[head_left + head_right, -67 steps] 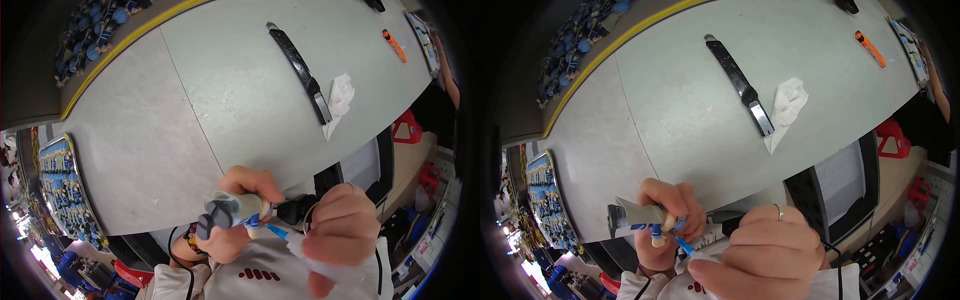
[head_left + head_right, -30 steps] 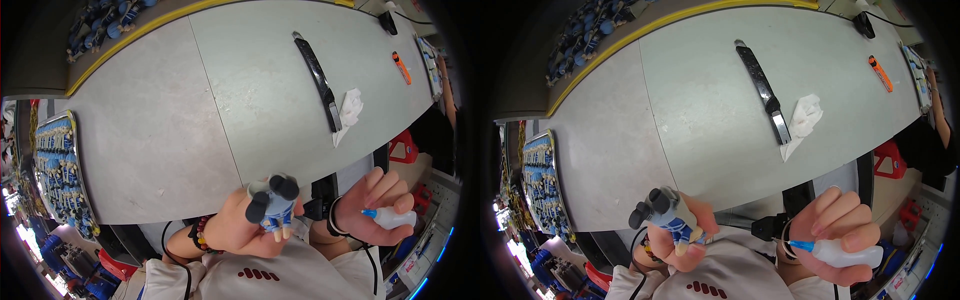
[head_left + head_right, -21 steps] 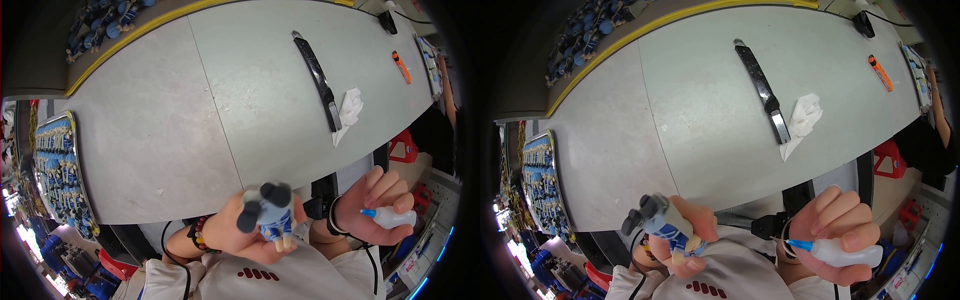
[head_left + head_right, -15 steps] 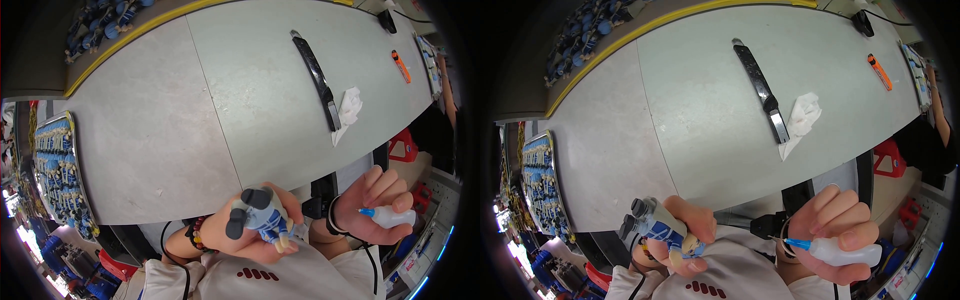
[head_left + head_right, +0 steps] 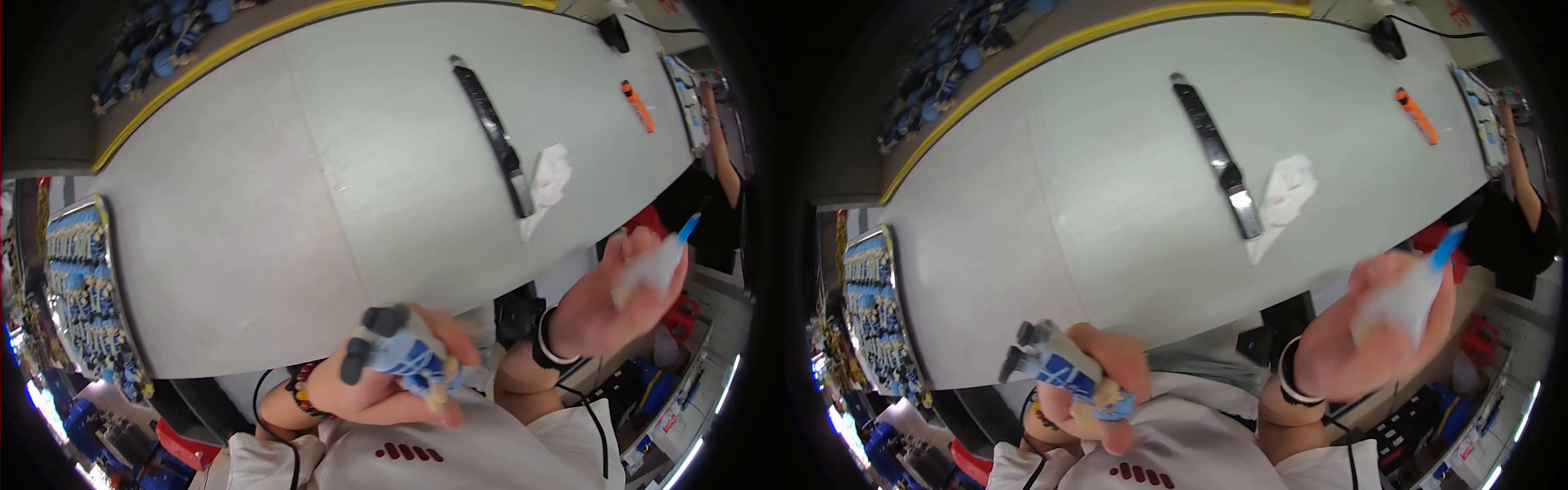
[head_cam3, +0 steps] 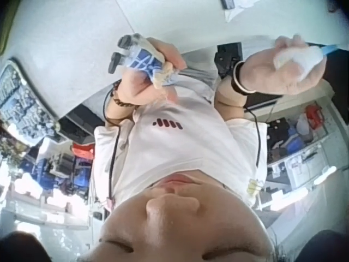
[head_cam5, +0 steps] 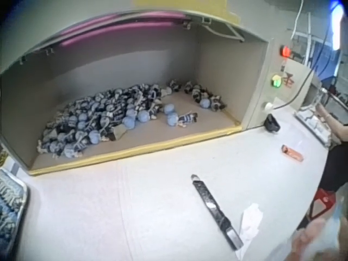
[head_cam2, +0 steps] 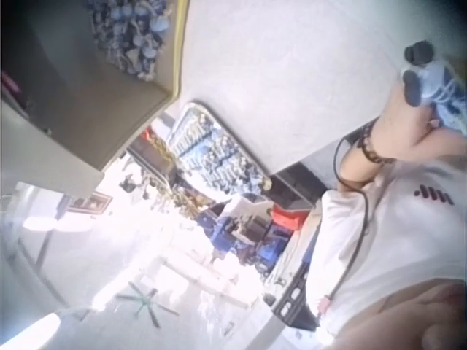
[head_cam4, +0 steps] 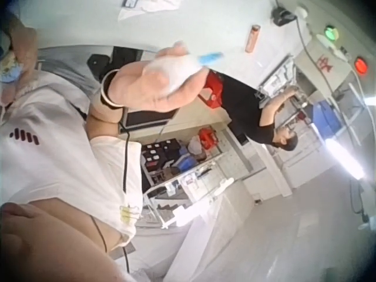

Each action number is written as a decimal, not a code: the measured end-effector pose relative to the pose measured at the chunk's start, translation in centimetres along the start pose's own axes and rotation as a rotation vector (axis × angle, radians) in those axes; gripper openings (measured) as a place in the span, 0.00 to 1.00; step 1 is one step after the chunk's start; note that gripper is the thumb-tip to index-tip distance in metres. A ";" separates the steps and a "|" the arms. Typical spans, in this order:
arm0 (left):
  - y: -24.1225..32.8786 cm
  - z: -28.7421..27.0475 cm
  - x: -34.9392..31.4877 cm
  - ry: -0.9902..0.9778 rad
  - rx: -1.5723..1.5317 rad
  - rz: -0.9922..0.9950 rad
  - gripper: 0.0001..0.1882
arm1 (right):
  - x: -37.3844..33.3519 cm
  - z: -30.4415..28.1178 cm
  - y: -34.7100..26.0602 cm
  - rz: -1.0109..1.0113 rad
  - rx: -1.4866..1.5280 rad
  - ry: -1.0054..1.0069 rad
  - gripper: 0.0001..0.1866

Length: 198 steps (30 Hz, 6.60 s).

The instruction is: Assembling small plastic figurines by gluing parts together and cleaning edges at a workshop station.

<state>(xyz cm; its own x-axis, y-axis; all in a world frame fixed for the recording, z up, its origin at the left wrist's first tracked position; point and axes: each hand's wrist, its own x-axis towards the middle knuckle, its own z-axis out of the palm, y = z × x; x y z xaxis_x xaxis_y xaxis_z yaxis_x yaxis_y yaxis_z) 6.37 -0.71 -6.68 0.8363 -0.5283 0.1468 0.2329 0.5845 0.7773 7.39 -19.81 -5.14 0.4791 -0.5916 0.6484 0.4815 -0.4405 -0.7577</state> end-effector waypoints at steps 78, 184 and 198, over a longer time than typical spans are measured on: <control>0.5 -0.4 0.5 0.115 0.437 0.041 0.28 | 0.2 -2.0 -1.6 0.200 -0.119 -0.938 0.14; 1.3 0.6 1.2 0.283 0.371 0.015 0.18 | 0.1 -1.2 -2.5 -0.146 -0.101 -0.964 0.14; 1.0 0.0 1.3 0.205 0.395 0.067 0.20 | 0.0 -1.1 -2.3 -0.137 -0.074 -0.953 0.13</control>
<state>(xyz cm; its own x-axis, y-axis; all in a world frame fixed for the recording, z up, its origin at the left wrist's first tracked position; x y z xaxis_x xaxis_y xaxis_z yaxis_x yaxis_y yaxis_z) 7.73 -0.82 -5.71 0.9334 -0.3411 0.1111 0.0009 0.3119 0.9501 5.45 -19.54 -3.51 0.8325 0.2502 0.4943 0.5455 -0.5261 -0.6524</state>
